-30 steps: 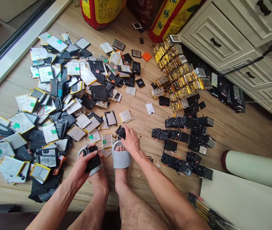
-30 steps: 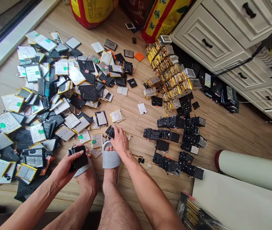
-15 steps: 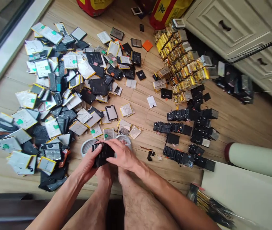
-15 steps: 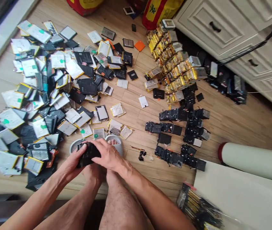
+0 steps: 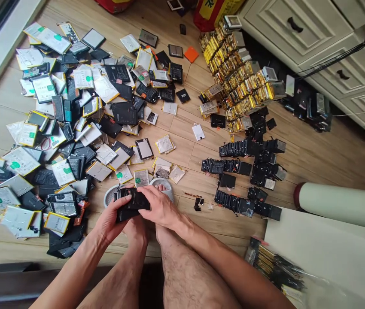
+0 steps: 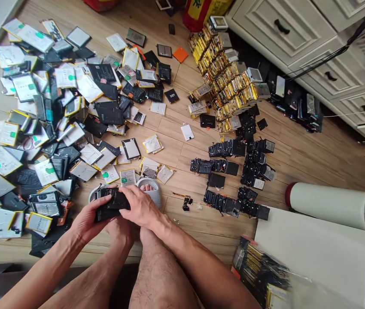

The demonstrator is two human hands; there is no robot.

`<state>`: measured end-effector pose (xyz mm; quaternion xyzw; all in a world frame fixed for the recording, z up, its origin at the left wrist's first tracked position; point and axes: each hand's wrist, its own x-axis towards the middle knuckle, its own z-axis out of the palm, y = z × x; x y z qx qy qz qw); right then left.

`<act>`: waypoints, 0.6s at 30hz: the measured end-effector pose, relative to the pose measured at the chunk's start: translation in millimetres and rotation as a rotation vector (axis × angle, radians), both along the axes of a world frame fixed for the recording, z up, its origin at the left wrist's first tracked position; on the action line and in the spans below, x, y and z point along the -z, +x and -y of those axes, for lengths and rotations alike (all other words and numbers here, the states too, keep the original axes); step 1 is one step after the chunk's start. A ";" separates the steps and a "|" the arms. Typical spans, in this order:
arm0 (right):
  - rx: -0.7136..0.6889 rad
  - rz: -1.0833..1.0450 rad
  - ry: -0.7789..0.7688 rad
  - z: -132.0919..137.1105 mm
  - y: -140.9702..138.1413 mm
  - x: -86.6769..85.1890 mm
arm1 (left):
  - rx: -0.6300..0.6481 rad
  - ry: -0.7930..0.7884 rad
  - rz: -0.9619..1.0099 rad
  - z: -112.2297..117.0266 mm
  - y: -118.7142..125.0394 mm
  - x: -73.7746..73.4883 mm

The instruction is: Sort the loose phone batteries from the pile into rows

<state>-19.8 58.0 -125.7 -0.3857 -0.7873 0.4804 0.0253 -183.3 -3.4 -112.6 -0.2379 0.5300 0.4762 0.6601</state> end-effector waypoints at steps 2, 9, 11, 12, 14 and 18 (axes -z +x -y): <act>0.080 0.006 -0.002 4.8 0.2 2.4 | -0.014 0.031 0.000 2.3 0.5 2.7; 0.518 -0.128 -0.473 7.7 0.3 1.1 | -0.112 0.119 -0.034 1.6 -5.1 1.1; 0.528 -0.125 -0.477 7.4 -2.7 -2.8 | -0.100 0.149 -0.076 -0.5 -5.3 -2.3; 0.503 -0.101 -0.439 7.5 -5.1 -4.6 | -0.081 0.159 -0.095 -1.3 -4.7 -3.3; 0.432 -0.034 -0.336 8.0 -11.1 -7.3 | -0.031 0.179 -0.130 -2.1 -2.4 -3.6; 0.354 0.076 -0.195 8.0 -22.2 -10.6 | 0.042 0.222 -0.180 -2.1 0.6 -0.5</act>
